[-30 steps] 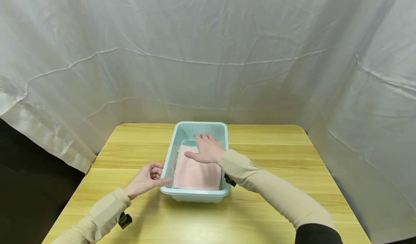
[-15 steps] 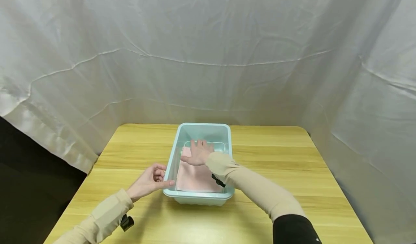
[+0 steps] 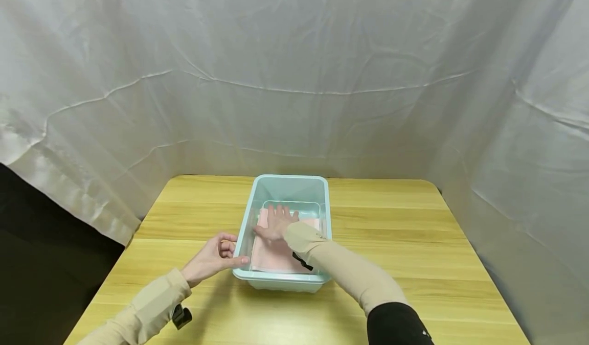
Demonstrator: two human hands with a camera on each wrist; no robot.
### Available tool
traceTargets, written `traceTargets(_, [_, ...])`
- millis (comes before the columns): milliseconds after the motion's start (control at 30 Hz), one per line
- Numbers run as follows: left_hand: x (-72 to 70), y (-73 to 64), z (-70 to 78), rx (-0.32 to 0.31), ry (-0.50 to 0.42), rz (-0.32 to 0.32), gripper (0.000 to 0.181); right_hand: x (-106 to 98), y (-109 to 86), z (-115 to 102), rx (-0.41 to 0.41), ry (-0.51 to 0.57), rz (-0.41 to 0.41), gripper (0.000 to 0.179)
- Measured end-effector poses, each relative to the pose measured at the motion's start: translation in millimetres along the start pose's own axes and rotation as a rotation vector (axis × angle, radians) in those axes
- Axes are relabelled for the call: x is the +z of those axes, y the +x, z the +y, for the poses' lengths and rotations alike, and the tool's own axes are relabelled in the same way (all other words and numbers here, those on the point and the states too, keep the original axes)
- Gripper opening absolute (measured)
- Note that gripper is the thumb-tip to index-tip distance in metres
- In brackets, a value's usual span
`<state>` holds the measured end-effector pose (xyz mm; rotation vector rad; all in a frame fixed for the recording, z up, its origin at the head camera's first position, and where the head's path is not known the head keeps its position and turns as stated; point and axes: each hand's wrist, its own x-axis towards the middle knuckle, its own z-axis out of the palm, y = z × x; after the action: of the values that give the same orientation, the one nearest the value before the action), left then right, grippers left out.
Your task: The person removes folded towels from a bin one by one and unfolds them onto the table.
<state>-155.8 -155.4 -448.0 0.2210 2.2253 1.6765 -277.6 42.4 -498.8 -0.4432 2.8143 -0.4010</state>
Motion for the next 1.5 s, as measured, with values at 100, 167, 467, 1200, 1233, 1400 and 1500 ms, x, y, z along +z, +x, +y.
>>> traceTargets(100, [1.2, -0.1, 0.2, -0.014, -0.006, 0.008, 0.07, -14.1, -14.5, -13.6, 0.036, -0.014, -0.028, 0.087])
traceTargets(167, [2.1, -0.5, 0.7, -0.022, -0.004, 0.017, 0.071, -16.3, -20.5, -14.8, 0.029, -0.008, -0.027, 0.084])
traceTargets(467, [3.6, 0.0, 2.8, -0.036, 0.009, 0.032, 0.071, -3.9, -16.0, -6.3, -0.019, 0.023, 0.024, 0.088])
traceTargets(1200, [2.7, 0.1, 2.3, -0.056, 0.019, 0.053, 0.072, 15.0, 2.4, 2.2, -0.059, -0.032, 0.103, 0.07])
traceTargets(1233, [2.6, 0.3, 2.2, -0.057, 0.018, 0.053, 0.072, 14.7, 1.8, 2.0, -0.064, -0.043, 0.113, 0.067])
traceTargets(1400, [2.2, 0.0, 1.8, -0.057, 0.019, 0.052, 0.073, 12.4, -1.3, 0.3, -0.083, -0.084, 0.162, 0.061])
traceTargets(1500, [1.5, -0.5, 2.0, -0.055, 0.018, 0.05, 0.074, 10.1, -4.0, -1.5, -0.094, -0.098, 0.184, 0.059])
